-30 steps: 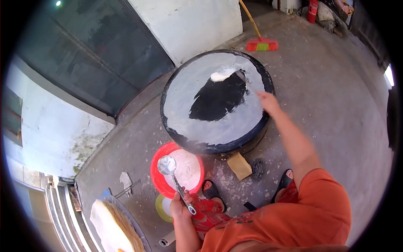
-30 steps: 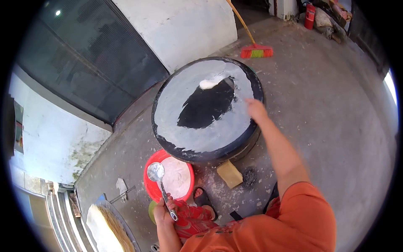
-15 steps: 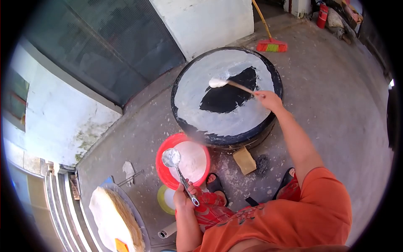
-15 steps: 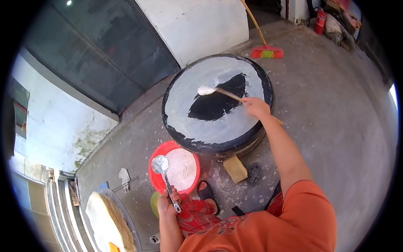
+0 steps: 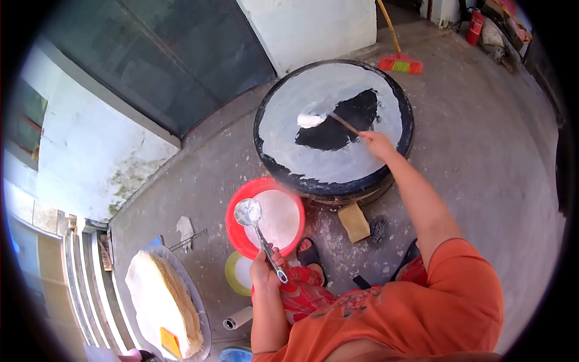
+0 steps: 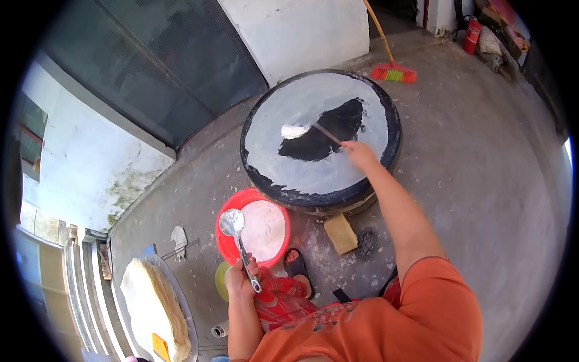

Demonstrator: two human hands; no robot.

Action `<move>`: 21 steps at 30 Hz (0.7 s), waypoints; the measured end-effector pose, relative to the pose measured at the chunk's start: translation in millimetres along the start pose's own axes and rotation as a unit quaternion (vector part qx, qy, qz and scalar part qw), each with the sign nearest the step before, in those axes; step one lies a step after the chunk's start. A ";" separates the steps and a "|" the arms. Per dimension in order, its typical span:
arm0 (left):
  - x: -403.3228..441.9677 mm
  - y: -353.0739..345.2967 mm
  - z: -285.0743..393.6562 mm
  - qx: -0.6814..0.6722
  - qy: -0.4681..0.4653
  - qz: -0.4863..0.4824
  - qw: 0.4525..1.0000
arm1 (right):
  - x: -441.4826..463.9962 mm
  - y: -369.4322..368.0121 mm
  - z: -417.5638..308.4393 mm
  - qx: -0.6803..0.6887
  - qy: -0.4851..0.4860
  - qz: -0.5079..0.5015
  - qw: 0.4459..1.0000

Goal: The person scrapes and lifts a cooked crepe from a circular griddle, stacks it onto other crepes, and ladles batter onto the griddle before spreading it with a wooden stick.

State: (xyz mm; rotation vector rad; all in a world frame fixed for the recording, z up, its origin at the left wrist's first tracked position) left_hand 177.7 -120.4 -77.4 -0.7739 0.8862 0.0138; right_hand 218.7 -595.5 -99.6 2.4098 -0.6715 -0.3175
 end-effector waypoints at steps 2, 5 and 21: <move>1.3 3.4 0.3 0.005 -0.003 0.004 1.000 | -0.2 -18.9 -16.3 0.008 0.052 -0.031 0.998; 1.0 4.6 0.2 0.009 0.000 -0.007 1.000 | -26.9 4.2 -65.0 -0.107 0.072 -0.123 0.984; -5.7 5.8 -5.9 -0.002 0.013 -0.016 1.000 | -103.5 -47.8 -102.9 -0.399 0.146 0.095 0.900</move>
Point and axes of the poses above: each hand's wrist, its own x-axis towards the middle knuckle, its own y-axis out of the back of the hand, z = x × y, the point moved 10 cm from there along x, towards the middle knuckle, and after that the axes turned 5 degrees about -z, right-handed, at the moved point
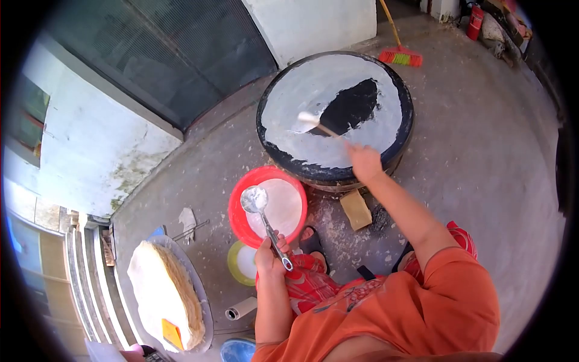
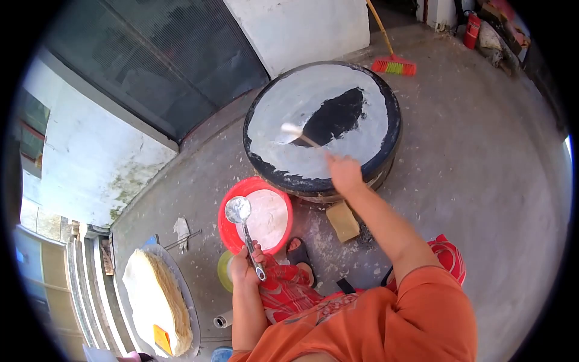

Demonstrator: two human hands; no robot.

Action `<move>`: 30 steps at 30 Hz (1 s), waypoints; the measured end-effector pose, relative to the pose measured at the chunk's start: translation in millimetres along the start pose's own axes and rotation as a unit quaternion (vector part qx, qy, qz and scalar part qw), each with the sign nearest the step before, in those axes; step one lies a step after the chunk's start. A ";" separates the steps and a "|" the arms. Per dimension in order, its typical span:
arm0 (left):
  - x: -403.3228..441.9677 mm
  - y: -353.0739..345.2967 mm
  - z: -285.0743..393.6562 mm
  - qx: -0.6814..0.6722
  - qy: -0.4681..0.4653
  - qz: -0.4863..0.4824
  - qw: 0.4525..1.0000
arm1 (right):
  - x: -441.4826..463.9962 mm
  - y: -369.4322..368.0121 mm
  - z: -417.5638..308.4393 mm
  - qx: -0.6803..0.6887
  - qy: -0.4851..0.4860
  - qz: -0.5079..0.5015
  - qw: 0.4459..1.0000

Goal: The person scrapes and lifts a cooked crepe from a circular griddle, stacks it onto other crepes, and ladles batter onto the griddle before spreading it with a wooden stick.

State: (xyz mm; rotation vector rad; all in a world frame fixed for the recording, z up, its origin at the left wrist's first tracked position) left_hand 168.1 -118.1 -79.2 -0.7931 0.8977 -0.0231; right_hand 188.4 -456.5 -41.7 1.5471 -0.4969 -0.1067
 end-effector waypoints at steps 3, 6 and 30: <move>1.3 1.0 0.0 -0.003 -0.004 -0.005 1.000 | 2.4 16.3 32.0 0.119 -0.089 -0.001 0.989; 3.3 1.1 3.7 0.011 -0.016 -0.006 1.000 | -21.8 17.0 4.8 0.160 -0.038 0.005 0.986; 7.5 -11.1 -0.2 0.021 -0.026 0.001 0.999 | -32.3 5.0 62.6 0.136 -0.072 0.005 0.988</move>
Point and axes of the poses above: each hand's wrist, its own x-axis towards the middle knuckle, its own y-axis out of the back of the hand, z = x × y, the point moved 10 cm from there along x, towards the middle knuckle, and after that the axes turned 5 degrees about -z, right-handed, at the moved point
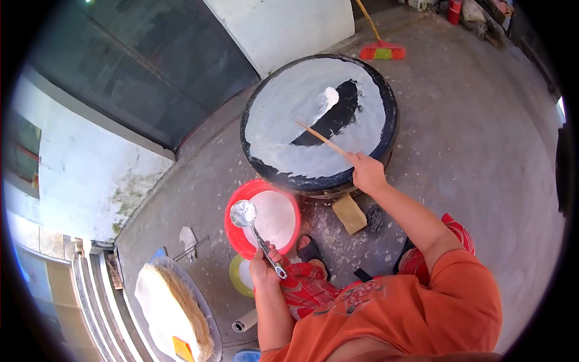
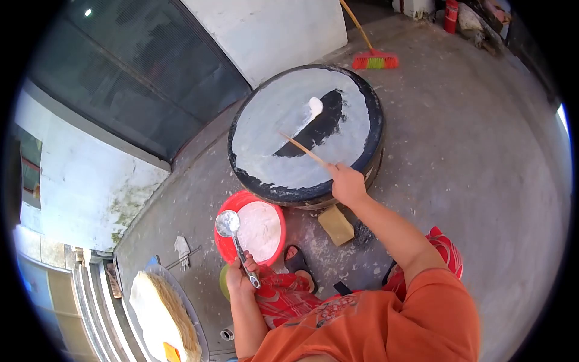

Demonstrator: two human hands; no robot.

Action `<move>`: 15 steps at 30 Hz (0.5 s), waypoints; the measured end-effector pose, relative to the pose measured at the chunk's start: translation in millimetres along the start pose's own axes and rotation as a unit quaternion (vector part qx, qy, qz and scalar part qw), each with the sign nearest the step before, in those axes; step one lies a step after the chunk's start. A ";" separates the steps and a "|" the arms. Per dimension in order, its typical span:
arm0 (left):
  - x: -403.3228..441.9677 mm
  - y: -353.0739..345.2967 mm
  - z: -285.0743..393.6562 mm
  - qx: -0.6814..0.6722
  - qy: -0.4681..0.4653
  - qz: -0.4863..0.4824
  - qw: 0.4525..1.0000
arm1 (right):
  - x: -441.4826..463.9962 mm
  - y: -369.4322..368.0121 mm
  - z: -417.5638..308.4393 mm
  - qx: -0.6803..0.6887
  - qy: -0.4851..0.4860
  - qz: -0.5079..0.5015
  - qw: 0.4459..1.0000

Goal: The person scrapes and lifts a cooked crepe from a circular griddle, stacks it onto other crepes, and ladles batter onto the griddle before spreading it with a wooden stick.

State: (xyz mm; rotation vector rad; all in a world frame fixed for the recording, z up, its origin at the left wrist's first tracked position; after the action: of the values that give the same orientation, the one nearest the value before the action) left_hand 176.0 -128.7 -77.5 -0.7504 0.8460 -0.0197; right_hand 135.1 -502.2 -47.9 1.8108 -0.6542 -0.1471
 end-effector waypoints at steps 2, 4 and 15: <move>-1.7 -0.2 -0.4 0.008 -0.003 0.006 1.000 | 12.8 1.3 24.2 -0.070 -0.021 -0.003 0.997; -4.5 -3.2 -1.4 0.016 0.002 0.011 1.000 | 36.9 31.0 61.4 -0.119 -0.082 0.043 0.989; 0.6 -4.2 -4.3 0.012 0.013 -0.007 1.000 | 37.2 32.6 92.0 -0.137 -0.130 0.041 0.981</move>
State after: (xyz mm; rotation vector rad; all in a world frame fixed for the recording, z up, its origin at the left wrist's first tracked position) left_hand 174.7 -134.6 -77.2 -0.7336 0.8639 -0.0519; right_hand 116.4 -604.8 -41.7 1.5081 -0.8485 -0.4034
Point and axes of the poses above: each hand's wrist, its own x-axis towards the middle knuckle, its own y-axis out of the back of the hand, z = x × y, the point moved 10 cm from there along x, towards the middle knuckle, and after that the axes turned 5 degrees about -z, right-handed, at the moved point
